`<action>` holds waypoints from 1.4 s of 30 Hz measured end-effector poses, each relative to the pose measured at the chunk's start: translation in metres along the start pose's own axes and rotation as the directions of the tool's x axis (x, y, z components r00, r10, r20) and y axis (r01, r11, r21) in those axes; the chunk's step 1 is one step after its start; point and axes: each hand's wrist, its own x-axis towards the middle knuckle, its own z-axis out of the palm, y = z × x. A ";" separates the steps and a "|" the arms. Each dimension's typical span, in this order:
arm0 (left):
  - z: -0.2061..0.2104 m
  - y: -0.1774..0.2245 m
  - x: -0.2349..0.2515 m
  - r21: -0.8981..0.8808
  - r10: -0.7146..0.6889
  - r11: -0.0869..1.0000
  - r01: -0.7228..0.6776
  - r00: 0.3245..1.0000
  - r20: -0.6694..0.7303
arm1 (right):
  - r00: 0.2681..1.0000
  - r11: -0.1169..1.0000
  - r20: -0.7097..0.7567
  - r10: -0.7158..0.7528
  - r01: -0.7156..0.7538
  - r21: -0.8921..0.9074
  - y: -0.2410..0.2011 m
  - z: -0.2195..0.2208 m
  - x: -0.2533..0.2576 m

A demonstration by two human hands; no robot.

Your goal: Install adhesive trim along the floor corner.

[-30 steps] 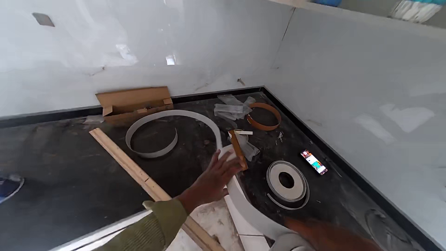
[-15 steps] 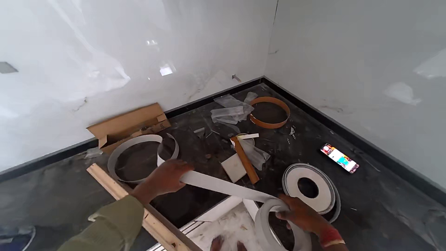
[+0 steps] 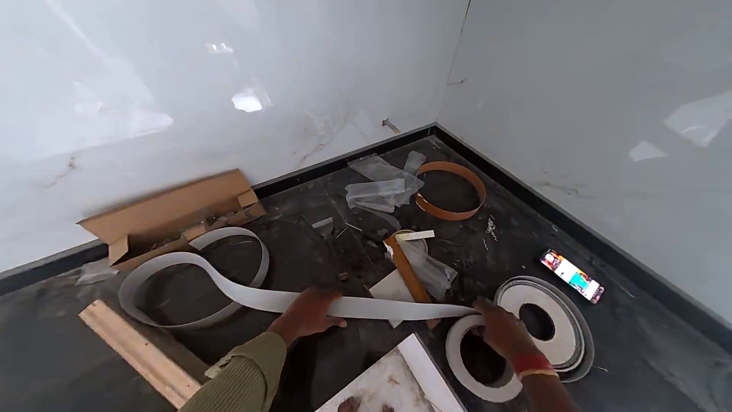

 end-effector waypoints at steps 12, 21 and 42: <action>0.011 -0.038 0.009 0.001 0.157 0.987 -0.158 0.986 -0.062 | 0.981 0.992 -0.160 -0.113 0.122 0.046 -0.003 0.025 0.022; 0.039 -0.014 0.011 0.079 0.198 0.980 -0.185 0.955 -0.223 | 0.887 0.965 -0.444 -0.126 0.214 0.153 0.023 0.064 0.019; 0.046 0.088 -0.009 0.238 0.428 0.899 -0.368 0.618 -0.659 | 0.818 0.884 -0.527 0.231 0.050 0.465 -0.003 0.084 -0.088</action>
